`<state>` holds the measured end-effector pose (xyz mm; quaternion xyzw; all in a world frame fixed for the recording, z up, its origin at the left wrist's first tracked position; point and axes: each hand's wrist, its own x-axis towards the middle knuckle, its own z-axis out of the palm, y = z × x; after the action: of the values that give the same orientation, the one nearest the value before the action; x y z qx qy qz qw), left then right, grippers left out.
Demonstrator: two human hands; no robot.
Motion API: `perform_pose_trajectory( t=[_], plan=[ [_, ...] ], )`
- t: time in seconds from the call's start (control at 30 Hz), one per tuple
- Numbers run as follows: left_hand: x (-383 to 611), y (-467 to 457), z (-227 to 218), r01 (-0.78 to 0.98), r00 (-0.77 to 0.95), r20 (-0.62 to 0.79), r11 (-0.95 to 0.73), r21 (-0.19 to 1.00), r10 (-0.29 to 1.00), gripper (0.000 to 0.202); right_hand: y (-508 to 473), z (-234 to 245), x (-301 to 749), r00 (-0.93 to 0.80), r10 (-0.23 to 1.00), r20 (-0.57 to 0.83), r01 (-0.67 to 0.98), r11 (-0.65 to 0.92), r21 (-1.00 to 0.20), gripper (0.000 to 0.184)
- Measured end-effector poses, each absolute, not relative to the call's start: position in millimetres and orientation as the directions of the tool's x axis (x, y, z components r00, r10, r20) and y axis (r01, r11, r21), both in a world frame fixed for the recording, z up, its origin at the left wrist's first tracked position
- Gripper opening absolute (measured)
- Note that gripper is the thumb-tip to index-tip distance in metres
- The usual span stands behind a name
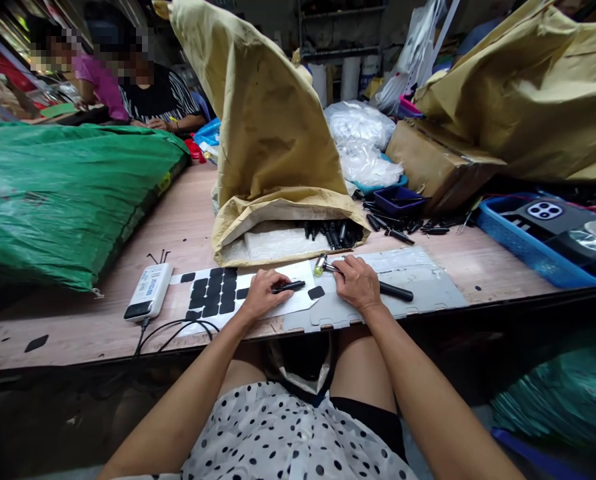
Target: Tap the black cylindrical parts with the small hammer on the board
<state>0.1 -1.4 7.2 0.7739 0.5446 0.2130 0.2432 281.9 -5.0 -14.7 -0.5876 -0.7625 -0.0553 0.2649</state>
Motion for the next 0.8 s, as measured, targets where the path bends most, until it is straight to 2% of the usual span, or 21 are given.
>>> perform_pose_trajectory(
  t=[0.17, 0.37, 0.43, 0.57, 0.8],
  plan=[
    [-0.8, 0.0, 10.0, 0.721, 0.312, 0.042, -0.265, 0.641, 0.949, 0.022, -6.4, -6.8, 284.1, -0.212, 0.868, 0.450, 0.908, 0.345, -0.237, 0.030],
    [-1.5, -0.2, 7.9, 0.727, 0.300, 0.031, -0.249, 0.639, 0.954, 0.022, -28.6, 22.0, 260.5, -0.187, 0.865, 0.466, 0.782, 0.418, -0.462, 0.036],
    [-1.2, -0.1, 6.2, 0.723, 0.293, 0.047, -0.254, 0.642, 0.955, 0.022, -37.5, 28.0, 247.3, -0.226, 0.868, 0.443, 0.743, 0.447, -0.498, 0.035],
    [-1.3, 0.2, 4.0, 0.724, 0.293, 0.062, -0.263, 0.638, 0.954, 0.023, -48.5, 30.3, 226.7, -0.279, 0.862, 0.424, 0.730, 0.477, -0.490, 0.037],
    [-1.6, 0.5, 2.1, 0.720, 0.279, 0.079, -0.263, 0.642, 0.957, 0.019, -50.6, 25.7, 223.0, -0.324, 0.860, 0.394, 0.785, 0.477, -0.395, 0.037]
  ],
)
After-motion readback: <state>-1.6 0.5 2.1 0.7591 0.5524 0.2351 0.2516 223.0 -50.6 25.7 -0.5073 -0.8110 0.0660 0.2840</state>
